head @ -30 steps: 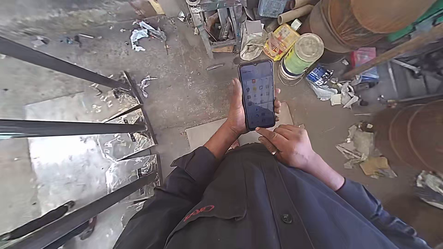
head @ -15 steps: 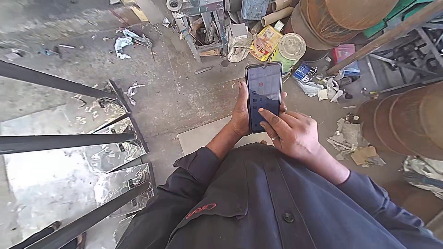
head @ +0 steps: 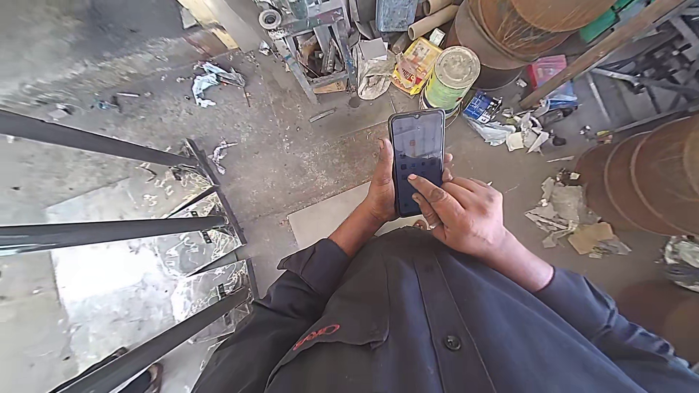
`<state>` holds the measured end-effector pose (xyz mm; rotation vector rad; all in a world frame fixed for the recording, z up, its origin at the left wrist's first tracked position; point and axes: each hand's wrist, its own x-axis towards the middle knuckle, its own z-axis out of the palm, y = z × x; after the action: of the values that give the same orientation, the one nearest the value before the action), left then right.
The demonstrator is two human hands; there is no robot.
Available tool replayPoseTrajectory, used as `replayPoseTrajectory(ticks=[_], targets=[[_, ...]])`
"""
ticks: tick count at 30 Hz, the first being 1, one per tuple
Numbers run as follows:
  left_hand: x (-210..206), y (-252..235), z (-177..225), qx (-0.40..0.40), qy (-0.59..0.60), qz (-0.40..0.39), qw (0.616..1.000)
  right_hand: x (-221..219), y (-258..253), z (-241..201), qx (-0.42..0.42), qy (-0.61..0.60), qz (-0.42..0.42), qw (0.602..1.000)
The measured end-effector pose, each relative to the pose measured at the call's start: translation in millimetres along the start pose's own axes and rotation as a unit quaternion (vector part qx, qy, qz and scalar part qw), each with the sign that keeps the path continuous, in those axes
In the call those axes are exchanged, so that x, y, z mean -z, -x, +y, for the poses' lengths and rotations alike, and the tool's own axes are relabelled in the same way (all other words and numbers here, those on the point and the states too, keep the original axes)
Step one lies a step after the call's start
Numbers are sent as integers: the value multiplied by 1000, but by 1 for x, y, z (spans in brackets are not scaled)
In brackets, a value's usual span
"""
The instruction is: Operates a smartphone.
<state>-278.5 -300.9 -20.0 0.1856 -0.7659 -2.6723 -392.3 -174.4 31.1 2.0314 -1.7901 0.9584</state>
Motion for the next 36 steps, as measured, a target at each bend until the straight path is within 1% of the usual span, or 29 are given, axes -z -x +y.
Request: replayPoseTrajectory(ticks=[3,6,17,25,36], targets=[[0,-1,4,19,10,-18,1000,-2,13,1,-9,-5,1,1000],[4,-5,6,27,21,-55,998,-7,20,1,-15,-2,-6,1000],[6,-11,20,29,28,-42,998,-10,9,5,1,-1,-32,999],[14,-8,22,14,51,-42,998,-16,6,3,-5,5,-41,999],[10,-1,17,0,67,-38,997,-14,11,0,8,-14,-64,998]])
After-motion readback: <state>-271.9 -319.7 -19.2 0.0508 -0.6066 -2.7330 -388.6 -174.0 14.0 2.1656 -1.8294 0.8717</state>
